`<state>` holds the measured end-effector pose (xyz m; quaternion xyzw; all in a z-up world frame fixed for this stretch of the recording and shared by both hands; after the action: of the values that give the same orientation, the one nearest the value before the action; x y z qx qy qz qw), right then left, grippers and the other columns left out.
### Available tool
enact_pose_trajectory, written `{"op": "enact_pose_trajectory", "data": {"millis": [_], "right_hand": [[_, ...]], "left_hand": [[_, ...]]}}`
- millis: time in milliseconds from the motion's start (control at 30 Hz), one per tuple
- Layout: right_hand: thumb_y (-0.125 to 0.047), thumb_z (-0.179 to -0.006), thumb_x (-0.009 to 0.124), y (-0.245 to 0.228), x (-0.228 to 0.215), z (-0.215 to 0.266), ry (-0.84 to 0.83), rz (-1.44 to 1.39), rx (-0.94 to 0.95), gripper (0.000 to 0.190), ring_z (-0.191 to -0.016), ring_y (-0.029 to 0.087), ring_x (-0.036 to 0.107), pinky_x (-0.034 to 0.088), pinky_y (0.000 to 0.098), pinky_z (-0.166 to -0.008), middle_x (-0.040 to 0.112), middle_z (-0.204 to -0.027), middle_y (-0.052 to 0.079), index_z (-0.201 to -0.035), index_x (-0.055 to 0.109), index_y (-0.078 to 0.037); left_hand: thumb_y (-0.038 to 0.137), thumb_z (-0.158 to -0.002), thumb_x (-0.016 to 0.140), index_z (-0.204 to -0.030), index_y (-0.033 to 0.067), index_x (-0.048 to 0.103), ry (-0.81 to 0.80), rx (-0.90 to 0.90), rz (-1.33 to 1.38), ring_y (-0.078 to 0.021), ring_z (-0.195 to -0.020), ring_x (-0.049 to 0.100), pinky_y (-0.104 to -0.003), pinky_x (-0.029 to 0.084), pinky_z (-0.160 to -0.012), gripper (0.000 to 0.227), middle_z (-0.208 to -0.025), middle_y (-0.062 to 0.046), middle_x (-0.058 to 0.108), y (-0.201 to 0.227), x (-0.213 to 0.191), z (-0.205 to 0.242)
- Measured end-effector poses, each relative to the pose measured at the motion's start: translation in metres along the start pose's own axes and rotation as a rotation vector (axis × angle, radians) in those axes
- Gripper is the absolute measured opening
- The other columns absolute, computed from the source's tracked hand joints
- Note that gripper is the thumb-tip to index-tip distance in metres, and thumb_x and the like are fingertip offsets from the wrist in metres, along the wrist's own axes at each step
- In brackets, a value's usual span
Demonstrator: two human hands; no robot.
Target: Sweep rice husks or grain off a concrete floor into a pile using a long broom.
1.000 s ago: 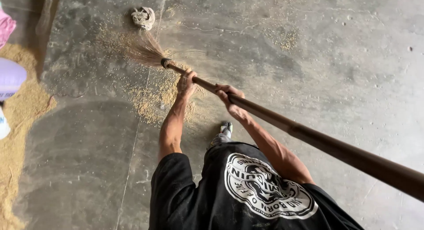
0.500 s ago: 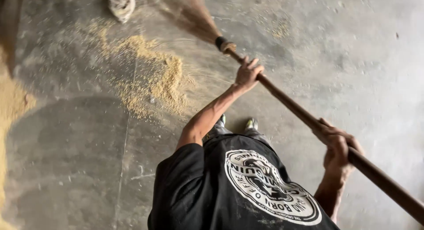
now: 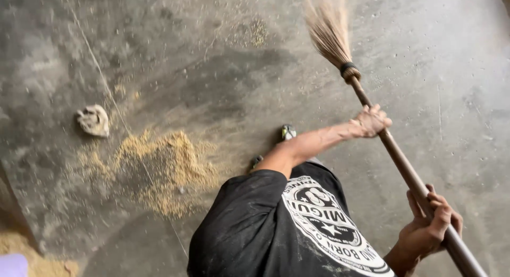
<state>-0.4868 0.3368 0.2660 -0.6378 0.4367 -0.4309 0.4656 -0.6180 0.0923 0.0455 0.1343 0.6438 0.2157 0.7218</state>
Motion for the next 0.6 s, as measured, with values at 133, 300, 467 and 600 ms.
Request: {"op": "enact_pose_trajectory", "data": {"millis": [133, 300, 467, 600], "right_hand": [[-0.018, -0.119, 0.059, 0.007, 0.013, -0.013, 0.106, 0.096, -0.047, 0.023, -0.131, 0.048, 0.067, 0.065, 0.0554, -0.097, 0.065, -0.116, 0.024, -0.114, 0.052, 0.003], [-0.018, -0.119, 0.06, 0.012, 0.034, -0.05, 0.153, 0.244, -0.054, 0.026, -0.129, 0.041, 0.068, 0.066, 0.0504, -0.098, 0.068, -0.119, 0.025, -0.114, 0.053, 0.007], [-0.013, -0.116, 0.061, 0.036, 0.032, -0.107, 0.132, 0.283, 0.049, 0.019, -0.126, 0.038, 0.071, 0.066, 0.0504, -0.097, 0.07, -0.118, 0.024, -0.114, 0.058, 0.006], [-0.012, -0.112, 0.063, 0.063, 0.041, -0.157, 0.046, 0.217, 0.203, 0.017, -0.116, 0.035, 0.073, 0.067, 0.0498, -0.089, 0.07, -0.109, 0.02, -0.106, 0.059, 0.003]], "left_hand": [[0.034, -0.089, 0.062, -0.098, 0.0305, 0.068, 0.022, 0.086, 0.101, -0.0239, -0.111, 0.056, -0.042, 0.053, -0.094, 0.012, -0.106, 0.0, 0.066, 0.023, 0.038, -0.057], [0.035, -0.089, 0.068, -0.109, 0.0323, 0.067, -0.118, 0.177, 0.118, -0.0388, -0.116, 0.056, -0.049, 0.05, -0.1, 0.021, -0.121, -0.002, 0.064, 0.034, 0.075, -0.106], [0.031, -0.087, 0.069, -0.108, 0.0279, 0.069, -0.174, 0.074, 0.261, -0.0333, -0.108, 0.068, -0.048, 0.057, -0.089, 0.021, -0.113, -0.004, 0.07, 0.004, 0.099, -0.128], [0.032, -0.088, 0.07, -0.108, 0.0257, 0.07, -0.207, -0.082, 0.319, -0.0303, -0.101, 0.074, -0.05, 0.059, -0.084, 0.021, -0.103, -0.007, 0.075, -0.046, 0.106, -0.123]]}}
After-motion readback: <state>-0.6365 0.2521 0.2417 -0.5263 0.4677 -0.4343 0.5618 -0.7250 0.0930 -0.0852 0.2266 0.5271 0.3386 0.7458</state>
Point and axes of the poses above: each hand's wrist, its own z-axis away from the middle knuckle, its own x-axis out of the palm, y = z × x, the point moved 2 cm from there along -z, towards the middle knuckle
